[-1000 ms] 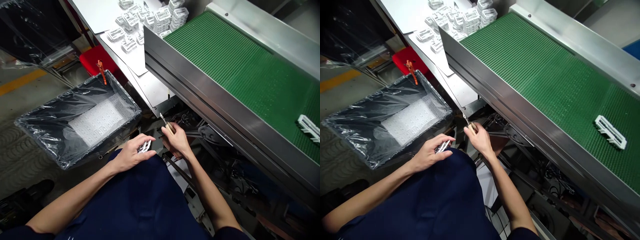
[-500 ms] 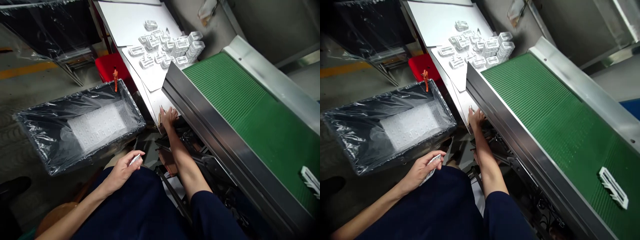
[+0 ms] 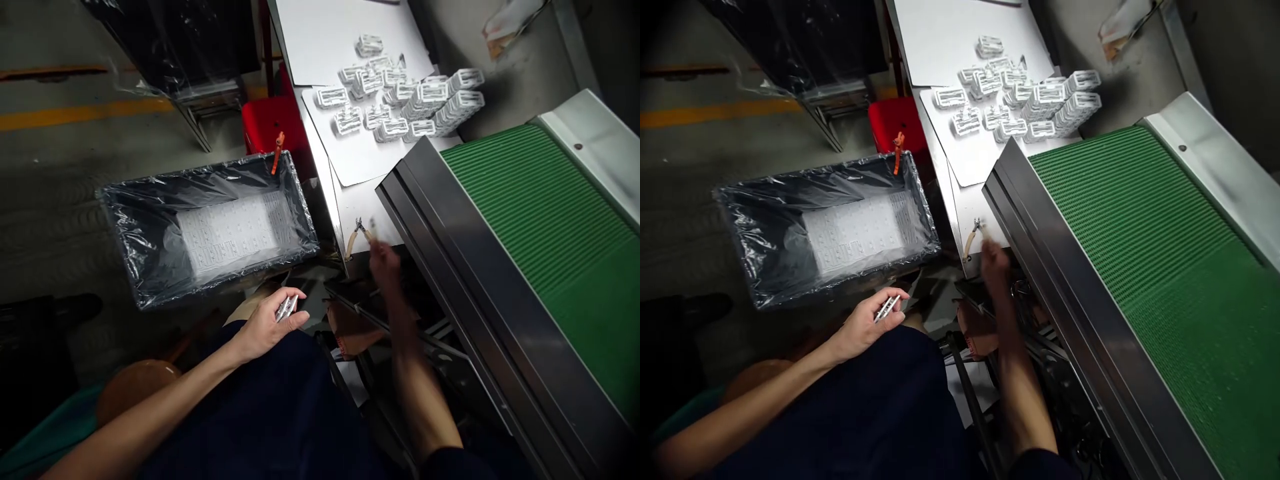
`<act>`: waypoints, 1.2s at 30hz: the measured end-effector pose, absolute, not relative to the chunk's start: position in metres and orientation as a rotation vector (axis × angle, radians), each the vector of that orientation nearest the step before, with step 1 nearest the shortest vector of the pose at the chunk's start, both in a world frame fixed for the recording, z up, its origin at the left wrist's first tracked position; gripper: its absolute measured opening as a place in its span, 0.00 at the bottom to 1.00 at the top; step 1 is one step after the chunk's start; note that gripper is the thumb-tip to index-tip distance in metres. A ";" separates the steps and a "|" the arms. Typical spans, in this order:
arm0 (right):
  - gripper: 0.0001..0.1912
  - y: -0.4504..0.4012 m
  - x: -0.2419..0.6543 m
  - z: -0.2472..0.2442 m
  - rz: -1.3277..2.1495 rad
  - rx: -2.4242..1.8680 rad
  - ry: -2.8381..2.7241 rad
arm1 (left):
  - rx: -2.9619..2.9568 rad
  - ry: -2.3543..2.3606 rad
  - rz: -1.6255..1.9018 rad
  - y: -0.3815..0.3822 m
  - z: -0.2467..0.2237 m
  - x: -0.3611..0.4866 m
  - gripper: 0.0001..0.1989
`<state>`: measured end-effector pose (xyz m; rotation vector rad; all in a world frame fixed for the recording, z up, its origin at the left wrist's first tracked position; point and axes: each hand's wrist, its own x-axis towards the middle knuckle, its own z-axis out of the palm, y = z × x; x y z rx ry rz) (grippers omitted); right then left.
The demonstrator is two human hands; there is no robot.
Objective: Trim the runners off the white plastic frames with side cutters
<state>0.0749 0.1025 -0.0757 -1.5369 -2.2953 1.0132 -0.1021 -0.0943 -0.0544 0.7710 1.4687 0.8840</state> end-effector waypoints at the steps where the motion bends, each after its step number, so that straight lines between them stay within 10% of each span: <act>1: 0.18 0.079 0.078 -0.068 1.140 -1.510 -2.288 | 0.822 1.492 0.877 -0.094 -0.054 -0.102 0.18; 6: 0.16 -0.022 0.094 -0.022 1.734 -1.343 -2.189 | 1.090 1.480 0.955 -0.095 -0.053 -0.095 0.19; 36: 0.17 -0.103 0.171 -0.002 1.654 -1.283 -2.200 | 1.629 1.311 1.121 -0.140 -0.036 -0.025 0.10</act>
